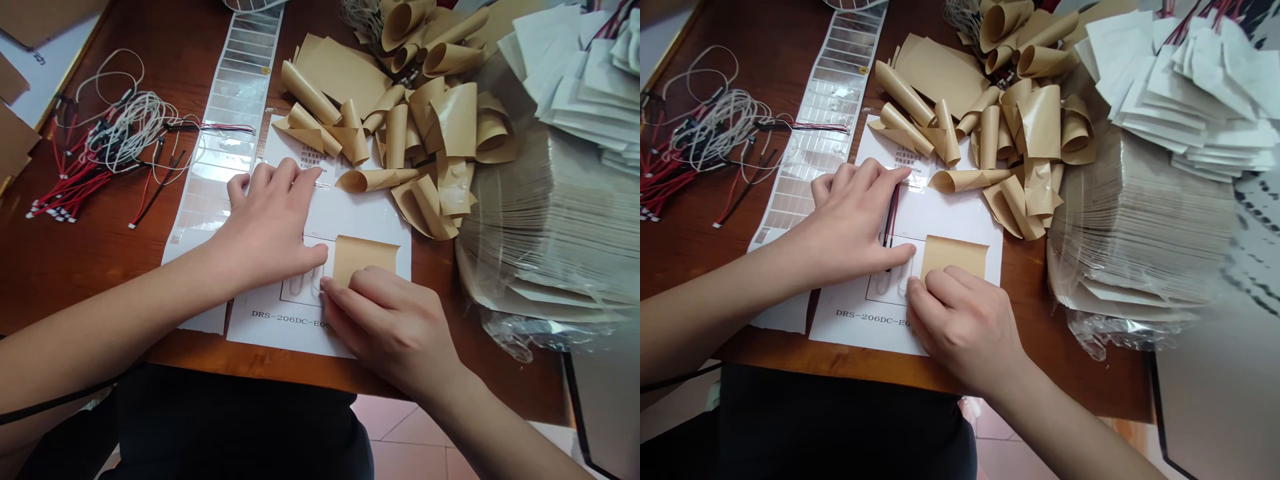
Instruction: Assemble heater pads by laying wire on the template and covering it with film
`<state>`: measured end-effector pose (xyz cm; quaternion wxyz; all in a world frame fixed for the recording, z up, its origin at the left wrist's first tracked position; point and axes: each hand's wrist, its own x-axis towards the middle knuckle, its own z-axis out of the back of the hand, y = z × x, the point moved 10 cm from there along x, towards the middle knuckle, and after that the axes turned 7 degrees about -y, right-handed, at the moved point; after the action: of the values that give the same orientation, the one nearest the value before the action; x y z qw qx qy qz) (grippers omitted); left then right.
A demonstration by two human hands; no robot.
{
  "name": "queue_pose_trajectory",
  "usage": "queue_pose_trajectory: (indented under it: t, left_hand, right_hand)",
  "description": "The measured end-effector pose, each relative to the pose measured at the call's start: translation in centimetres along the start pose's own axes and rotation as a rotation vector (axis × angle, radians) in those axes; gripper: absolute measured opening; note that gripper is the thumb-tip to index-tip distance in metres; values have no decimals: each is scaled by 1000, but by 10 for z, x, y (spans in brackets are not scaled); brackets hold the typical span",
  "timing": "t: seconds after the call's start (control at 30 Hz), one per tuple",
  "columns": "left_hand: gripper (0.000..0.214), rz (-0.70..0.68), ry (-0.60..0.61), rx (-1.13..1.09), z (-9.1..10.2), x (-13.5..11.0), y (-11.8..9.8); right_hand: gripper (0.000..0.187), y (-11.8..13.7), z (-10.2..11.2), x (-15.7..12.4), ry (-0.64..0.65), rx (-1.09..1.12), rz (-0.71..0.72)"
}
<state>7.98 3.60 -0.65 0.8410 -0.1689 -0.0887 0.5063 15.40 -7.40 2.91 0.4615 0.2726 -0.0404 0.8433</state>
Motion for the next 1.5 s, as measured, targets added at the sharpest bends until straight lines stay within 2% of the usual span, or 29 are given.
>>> queue_pose_trajectory:
  t: [0.37, 0.6, 0.93, 1.2, 1.3, 1.5]
  left_hand:
    - [83, -3, -15, 1, -1, 1, 2]
    - [85, 1, -1, 5, -1, 1, 2]
    - [82, 4, -10, 11, 0, 1, 2]
    - [83, 5, 1, 23, -1, 1, 2]
    - [83, 4, -4, 21, 0, 1, 1]
    - [86, 12, 2, 13, -2, 1, 2]
  right_hand:
    - [18, -2, 1, -4, 44, 12, -25]
    - [16, -3, 5, -7, 13, 33, -33]
    - [14, 6, 4, -8, 27, 72, 51]
    - [14, 6, 4, -8, 9, 85, 50]
    - [18, 3, 3, -6, 48, 160, -13]
    - [16, -13, -9, -1, 186, 280, -266]
